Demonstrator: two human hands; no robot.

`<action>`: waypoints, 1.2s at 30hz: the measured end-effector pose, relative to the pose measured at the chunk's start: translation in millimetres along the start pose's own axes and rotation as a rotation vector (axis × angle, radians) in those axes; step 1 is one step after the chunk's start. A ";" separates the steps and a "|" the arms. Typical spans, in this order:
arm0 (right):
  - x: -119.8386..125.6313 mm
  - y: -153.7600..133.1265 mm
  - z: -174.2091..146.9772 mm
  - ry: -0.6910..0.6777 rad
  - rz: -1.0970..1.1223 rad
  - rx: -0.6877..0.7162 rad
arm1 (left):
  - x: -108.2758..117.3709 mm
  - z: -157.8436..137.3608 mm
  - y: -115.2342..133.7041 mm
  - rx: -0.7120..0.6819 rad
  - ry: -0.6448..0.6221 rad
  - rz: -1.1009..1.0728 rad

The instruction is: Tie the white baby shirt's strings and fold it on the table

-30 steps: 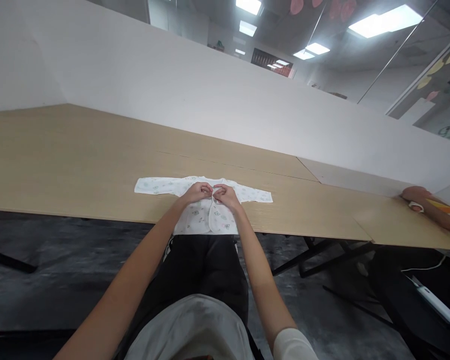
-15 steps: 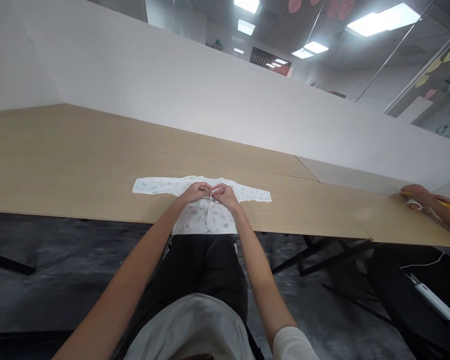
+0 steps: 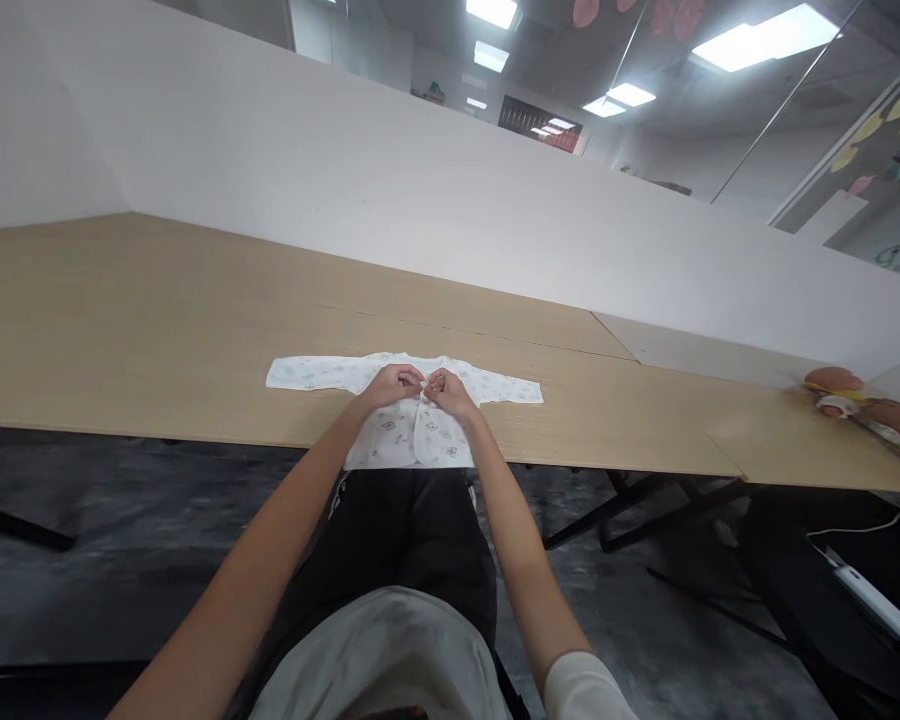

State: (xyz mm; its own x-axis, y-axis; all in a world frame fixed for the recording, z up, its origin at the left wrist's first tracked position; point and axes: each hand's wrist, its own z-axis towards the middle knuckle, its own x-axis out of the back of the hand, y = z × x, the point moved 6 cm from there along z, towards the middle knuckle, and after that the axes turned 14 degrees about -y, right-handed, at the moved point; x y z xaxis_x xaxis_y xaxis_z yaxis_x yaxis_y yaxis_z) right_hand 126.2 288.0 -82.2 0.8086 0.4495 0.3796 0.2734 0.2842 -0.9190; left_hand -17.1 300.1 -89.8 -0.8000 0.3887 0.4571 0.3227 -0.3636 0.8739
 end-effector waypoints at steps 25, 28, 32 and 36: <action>4.8 6.2 1.7 0.027 0.105 -0.122 | 0.6 -2.5 5.1 0.003 0.007 0.136; 5.4 13.8 4.9 0.029 0.137 -0.141 | 0.5 -3.5 9.1 0.025 0.020 0.178; 4.6 21.8 10.4 0.013 0.076 -0.186 | 0.7 -2.4 12.9 0.058 0.054 0.281; 4.8 12.6 10.4 -0.017 -0.034 -0.173 | 0.6 -3.0 19.3 0.075 0.089 0.425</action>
State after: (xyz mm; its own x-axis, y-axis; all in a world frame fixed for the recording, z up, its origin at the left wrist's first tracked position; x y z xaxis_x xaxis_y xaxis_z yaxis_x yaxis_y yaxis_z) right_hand 128.1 302.5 -90.9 0.7887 0.4568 0.4114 0.3876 0.1499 -0.9096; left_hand -12.8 290.7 -73.1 -0.6279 0.1419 0.7653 0.6657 -0.4115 0.6225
